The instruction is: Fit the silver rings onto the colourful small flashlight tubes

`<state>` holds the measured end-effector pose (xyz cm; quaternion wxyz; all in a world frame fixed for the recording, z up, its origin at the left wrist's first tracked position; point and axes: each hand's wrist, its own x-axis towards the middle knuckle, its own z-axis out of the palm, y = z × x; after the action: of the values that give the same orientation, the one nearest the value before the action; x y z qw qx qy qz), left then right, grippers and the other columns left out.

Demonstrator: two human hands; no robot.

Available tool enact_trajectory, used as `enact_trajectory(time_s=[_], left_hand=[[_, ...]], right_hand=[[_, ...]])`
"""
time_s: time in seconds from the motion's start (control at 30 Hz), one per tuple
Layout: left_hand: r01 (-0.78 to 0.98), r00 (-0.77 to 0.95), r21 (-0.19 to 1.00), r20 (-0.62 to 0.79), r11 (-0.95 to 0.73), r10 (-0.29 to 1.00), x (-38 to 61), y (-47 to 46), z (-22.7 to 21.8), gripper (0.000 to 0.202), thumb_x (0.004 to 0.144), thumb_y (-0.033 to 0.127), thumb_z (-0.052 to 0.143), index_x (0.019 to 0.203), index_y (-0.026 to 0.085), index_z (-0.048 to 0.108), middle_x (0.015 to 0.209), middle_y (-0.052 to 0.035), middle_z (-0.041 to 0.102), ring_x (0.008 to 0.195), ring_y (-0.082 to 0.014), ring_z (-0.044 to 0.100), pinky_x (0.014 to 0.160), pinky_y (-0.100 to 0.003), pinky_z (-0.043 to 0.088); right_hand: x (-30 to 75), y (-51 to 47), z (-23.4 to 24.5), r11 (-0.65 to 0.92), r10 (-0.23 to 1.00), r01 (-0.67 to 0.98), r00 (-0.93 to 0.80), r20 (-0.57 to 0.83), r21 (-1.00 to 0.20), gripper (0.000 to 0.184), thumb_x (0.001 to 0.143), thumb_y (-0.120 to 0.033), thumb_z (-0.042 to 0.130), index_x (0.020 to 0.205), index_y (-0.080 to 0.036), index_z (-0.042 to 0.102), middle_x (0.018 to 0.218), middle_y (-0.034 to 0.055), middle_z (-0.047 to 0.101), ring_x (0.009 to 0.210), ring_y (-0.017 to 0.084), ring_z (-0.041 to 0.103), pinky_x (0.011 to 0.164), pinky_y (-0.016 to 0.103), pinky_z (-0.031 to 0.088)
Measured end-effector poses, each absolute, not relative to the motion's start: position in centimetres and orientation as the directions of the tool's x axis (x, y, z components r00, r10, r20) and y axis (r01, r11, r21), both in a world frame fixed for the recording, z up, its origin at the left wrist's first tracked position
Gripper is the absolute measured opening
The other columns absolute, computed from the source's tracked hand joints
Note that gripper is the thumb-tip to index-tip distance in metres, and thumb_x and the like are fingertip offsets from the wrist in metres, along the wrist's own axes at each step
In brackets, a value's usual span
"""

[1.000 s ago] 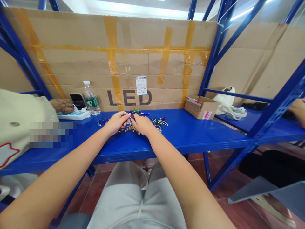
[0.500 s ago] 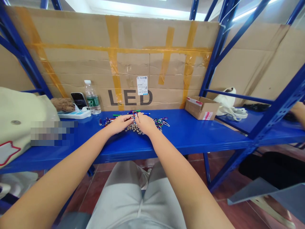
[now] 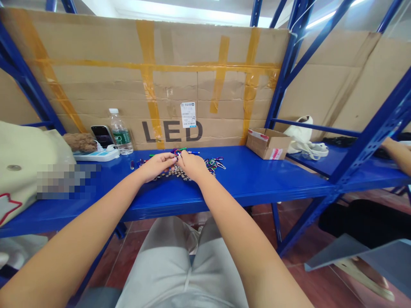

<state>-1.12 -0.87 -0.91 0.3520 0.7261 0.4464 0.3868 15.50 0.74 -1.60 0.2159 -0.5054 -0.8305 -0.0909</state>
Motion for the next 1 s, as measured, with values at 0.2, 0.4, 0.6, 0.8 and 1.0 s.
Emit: enact_trajectory(time_s=[0.2,0.4,0.6,0.8,1.0], left_hand=[[0.293,0.271,0.882,0.294,-0.369,0.917,-1.5,0.1,-1.7,0.033,0.083,0.046,0.059,0.093,0.015,0.063,0.077,-0.0031,0.066,0.054,-0.0081,0.048,0.046,-0.018,0.032],[0.372,0.123,0.883,0.259,-0.287,0.958,-1.8,1.0,-1.6,0.023,0.087,0.031,0.057,0.104,0.016,0.056,0.085,-0.0053,0.07,0.057,-0.0092,0.055,0.048,-0.018,0.037],[0.584,0.023,0.796,0.175,-0.156,0.984,-1.5,4.6,0.0,0.002,0.077,0.017,0.061,0.075,0.016,0.062,0.065,-0.0028,0.067,0.052,-0.012,0.055,0.043,-0.019,0.033],[0.572,0.01,0.802,0.201,-0.171,0.979,-0.1,8.0,0.9,0.008,0.067,0.015,0.068,0.06,0.016,0.065,0.051,0.0001,0.057,0.044,-0.0105,0.044,0.043,-0.022,0.027],[0.512,0.079,0.823,0.243,-0.248,0.967,0.7,6.8,0.9,0.016,0.07,0.032,0.071,0.072,0.017,0.068,0.059,0.0004,0.057,0.05,-0.0103,0.046,0.044,-0.021,0.028]], right_hand=[[15.5,0.8,-1.8,0.5,0.809,0.862,-0.432,0.398,-0.082,0.038,0.1,-0.041,0.028,0.112,-0.016,0.053,0.106,0.0159,0.07,0.094,0.027,0.067,0.078,0.033,0.045],[16.1,1.4,-1.8,0.472,0.844,0.79,-0.277,0.459,-0.391,0.026,0.094,-0.032,0.037,0.111,-0.018,0.051,0.103,0.0121,0.07,0.092,0.025,0.065,0.074,0.032,0.046],[17.1,2.4,-1.6,0.364,0.884,0.703,-0.053,0.465,-0.611,0.034,0.091,-0.03,0.037,0.12,-0.017,0.047,0.102,0.0128,0.069,0.086,0.024,0.065,0.075,0.033,0.047],[17.1,2.6,-1.7,0.354,0.894,0.682,-0.047,0.445,-0.64,0.031,0.089,-0.027,0.039,0.116,-0.019,0.052,0.099,0.0103,0.07,0.083,0.022,0.065,0.074,0.032,0.047],[17.0,2.8,-1.9,0.42,0.859,0.68,-0.085,0.505,-0.601,0.029,0.092,-0.032,0.045,0.113,-0.017,0.057,0.105,0.0112,0.068,0.093,0.02,0.063,0.079,0.029,0.046]])
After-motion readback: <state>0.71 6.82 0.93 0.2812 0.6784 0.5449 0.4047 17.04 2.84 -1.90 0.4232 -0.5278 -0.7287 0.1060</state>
